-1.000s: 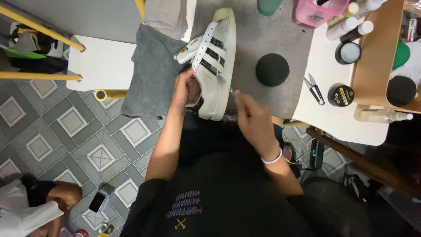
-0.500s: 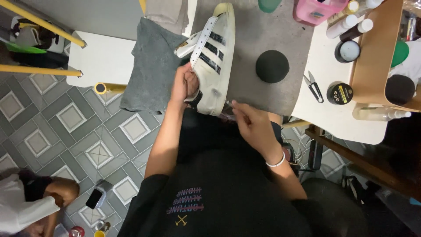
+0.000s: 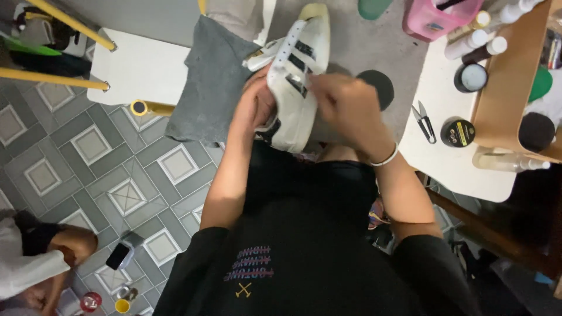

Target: Painting the black stripes on a white sneaker using a small brush and black paint.

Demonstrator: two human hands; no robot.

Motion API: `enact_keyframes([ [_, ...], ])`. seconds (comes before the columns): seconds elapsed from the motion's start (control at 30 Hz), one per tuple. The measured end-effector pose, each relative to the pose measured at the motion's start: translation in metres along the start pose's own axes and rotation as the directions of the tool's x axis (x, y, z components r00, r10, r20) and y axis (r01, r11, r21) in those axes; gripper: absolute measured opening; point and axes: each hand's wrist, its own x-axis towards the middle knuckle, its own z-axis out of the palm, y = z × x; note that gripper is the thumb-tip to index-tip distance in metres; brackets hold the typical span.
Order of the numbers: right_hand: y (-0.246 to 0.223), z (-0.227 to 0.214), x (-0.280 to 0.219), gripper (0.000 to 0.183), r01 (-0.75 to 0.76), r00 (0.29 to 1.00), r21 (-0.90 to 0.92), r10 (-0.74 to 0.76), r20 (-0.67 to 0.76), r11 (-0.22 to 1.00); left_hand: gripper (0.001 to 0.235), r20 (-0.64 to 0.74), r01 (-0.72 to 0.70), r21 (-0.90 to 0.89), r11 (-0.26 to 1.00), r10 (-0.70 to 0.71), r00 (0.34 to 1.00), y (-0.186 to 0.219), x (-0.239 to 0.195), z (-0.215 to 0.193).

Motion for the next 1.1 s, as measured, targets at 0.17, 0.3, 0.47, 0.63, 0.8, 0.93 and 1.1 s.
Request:
enact_keyframes([
  [0.17,0.019,-0.004,0.007,0.004,0.030,0.998,-0.026,-0.029,0.051,0.999,0.039,0.041,-0.028,-0.055,0.998,0.030,0.999,-0.005,-0.006,0.000],
  [0.3,0.008,-0.008,0.011,0.003,-0.036,0.989,0.133,0.017,0.145,0.990,0.040,0.054,-0.017,-0.034,0.999,0.019,0.998,-0.004,-0.004,-0.003],
  [0.47,0.001,-0.015,0.015,0.006,-0.143,0.970,0.148,0.109,0.218,0.979,0.041,0.072,-0.008,0.009,1.000,0.007,0.997,-0.001,-0.010,0.008],
  [0.63,0.013,-0.013,0.015,0.010,-0.159,0.975,0.074,0.146,0.165,0.984,0.036,0.096,0.000,-0.025,1.000,0.002,0.995,-0.003,-0.012,0.001],
  [0.8,0.017,-0.013,0.021,0.014,-0.165,0.980,0.046,0.158,0.125,0.985,0.034,0.096,0.010,-0.015,1.000,-0.009,0.995,-0.006,-0.009,-0.005],
  [0.93,0.011,-0.018,0.024,0.011,-0.182,0.963,0.106,0.156,0.218,0.978,0.037,0.086,-0.002,-0.020,1.000,0.004,0.996,-0.009,-0.003,-0.011],
  [1.1,0.023,-0.013,0.019,0.009,-0.174,0.964,0.098,0.149,0.219,0.980,0.036,0.074,0.014,-0.044,0.999,-0.010,0.997,-0.004,-0.006,-0.001],
])
